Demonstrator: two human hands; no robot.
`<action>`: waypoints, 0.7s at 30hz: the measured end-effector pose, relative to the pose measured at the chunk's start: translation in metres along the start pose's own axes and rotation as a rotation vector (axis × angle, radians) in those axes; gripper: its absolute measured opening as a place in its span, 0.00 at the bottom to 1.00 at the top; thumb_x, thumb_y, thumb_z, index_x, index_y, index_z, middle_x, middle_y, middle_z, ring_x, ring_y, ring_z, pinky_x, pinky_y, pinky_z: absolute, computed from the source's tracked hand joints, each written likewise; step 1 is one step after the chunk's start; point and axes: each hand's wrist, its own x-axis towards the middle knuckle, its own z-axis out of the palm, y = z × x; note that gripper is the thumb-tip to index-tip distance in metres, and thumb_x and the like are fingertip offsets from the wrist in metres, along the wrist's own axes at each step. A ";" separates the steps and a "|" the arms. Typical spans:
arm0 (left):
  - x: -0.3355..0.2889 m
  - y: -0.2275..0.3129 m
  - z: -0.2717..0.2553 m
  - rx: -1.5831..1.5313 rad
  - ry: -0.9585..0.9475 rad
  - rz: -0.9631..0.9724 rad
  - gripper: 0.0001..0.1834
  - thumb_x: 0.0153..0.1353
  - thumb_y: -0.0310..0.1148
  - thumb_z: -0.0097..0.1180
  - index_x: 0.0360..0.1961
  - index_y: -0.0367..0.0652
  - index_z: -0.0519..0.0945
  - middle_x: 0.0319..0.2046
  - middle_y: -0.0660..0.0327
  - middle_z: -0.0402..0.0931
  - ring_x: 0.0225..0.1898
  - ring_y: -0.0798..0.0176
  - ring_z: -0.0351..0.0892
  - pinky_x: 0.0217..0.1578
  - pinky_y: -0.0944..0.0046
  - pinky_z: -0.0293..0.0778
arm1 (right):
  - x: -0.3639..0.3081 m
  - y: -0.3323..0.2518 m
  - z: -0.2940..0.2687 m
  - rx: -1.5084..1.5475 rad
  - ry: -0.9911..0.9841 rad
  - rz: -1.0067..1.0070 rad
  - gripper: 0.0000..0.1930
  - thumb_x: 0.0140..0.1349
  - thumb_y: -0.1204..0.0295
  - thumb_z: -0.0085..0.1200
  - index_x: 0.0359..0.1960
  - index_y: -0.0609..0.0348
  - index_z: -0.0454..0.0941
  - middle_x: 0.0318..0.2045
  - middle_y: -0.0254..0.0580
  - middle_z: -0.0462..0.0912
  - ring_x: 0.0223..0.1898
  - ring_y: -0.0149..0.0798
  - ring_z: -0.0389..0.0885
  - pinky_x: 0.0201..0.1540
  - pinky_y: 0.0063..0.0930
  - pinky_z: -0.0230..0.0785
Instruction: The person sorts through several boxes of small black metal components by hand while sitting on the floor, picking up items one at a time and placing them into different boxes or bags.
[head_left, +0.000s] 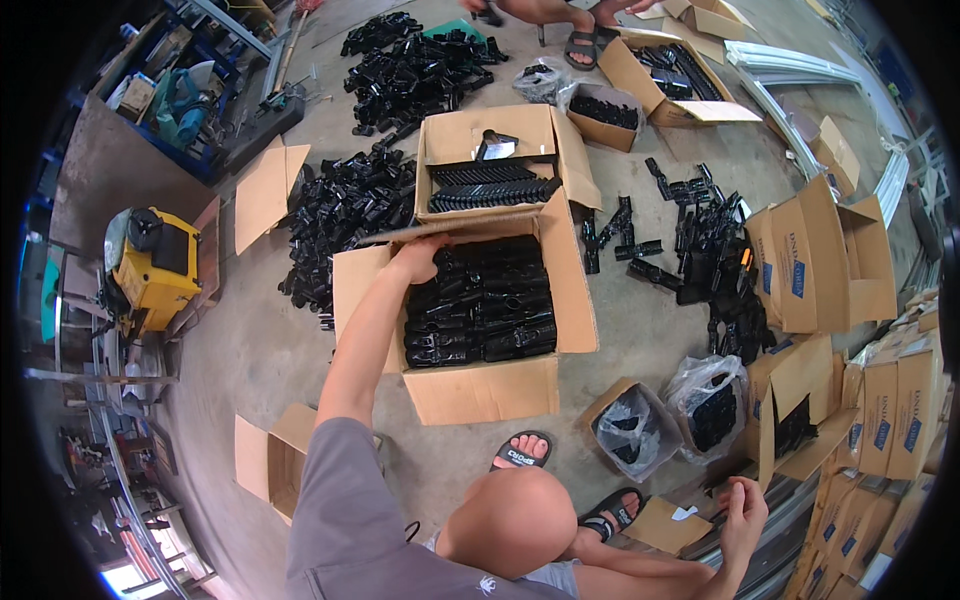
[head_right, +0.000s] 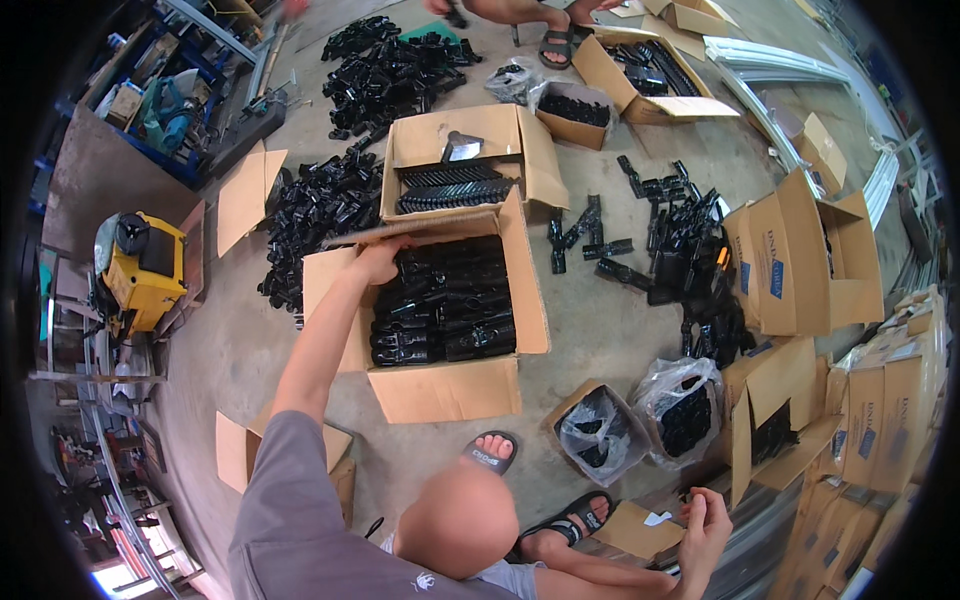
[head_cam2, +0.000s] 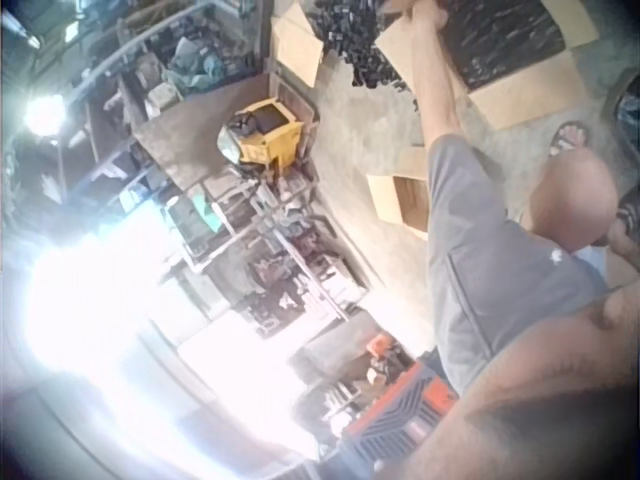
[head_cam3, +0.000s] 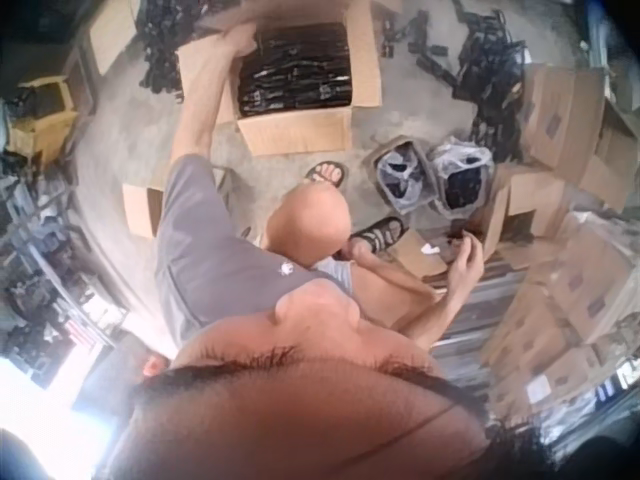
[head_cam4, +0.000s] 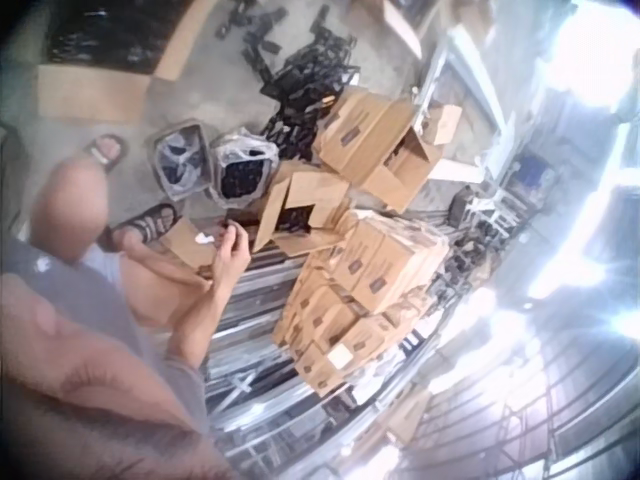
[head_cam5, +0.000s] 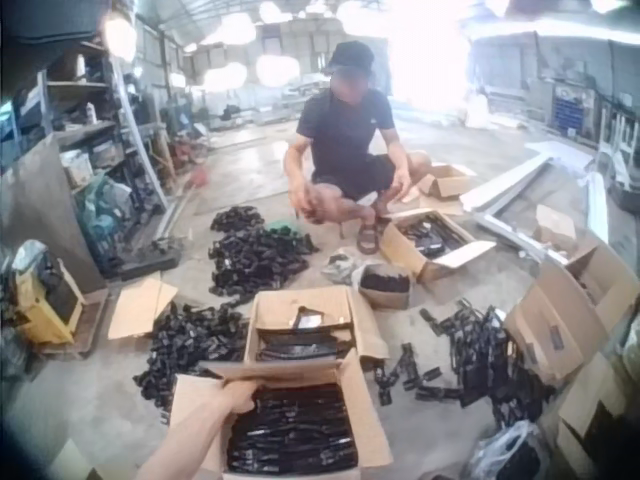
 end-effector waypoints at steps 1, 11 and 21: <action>0.000 0.000 0.006 0.006 0.015 0.033 0.31 0.49 0.17 0.48 0.57 0.48 0.76 0.54 0.50 0.78 0.61 0.45 0.73 0.61 0.54 0.69 | 0.001 0.002 0.001 0.004 -0.009 0.007 0.12 0.75 0.68 0.48 0.43 0.66 0.79 0.25 0.34 0.78 0.28 0.25 0.75 0.32 0.21 0.67; 0.075 0.094 0.033 0.424 -0.268 0.021 0.34 0.61 0.48 0.53 0.67 0.47 0.69 0.68 0.46 0.65 0.71 0.45 0.61 0.71 0.50 0.58 | 0.008 -0.006 0.007 -0.002 0.000 0.067 0.11 0.73 0.71 0.50 0.44 0.68 0.79 0.28 0.36 0.80 0.31 0.27 0.77 0.36 0.21 0.70; 0.063 0.012 0.009 0.002 -0.422 -0.062 0.29 0.59 0.30 0.59 0.64 0.42 0.73 0.60 0.53 0.76 0.61 0.53 0.74 0.63 0.61 0.68 | 0.006 -0.016 0.009 0.014 -0.022 0.067 0.10 0.73 0.73 0.49 0.45 0.67 0.79 0.29 0.35 0.79 0.32 0.26 0.77 0.37 0.21 0.70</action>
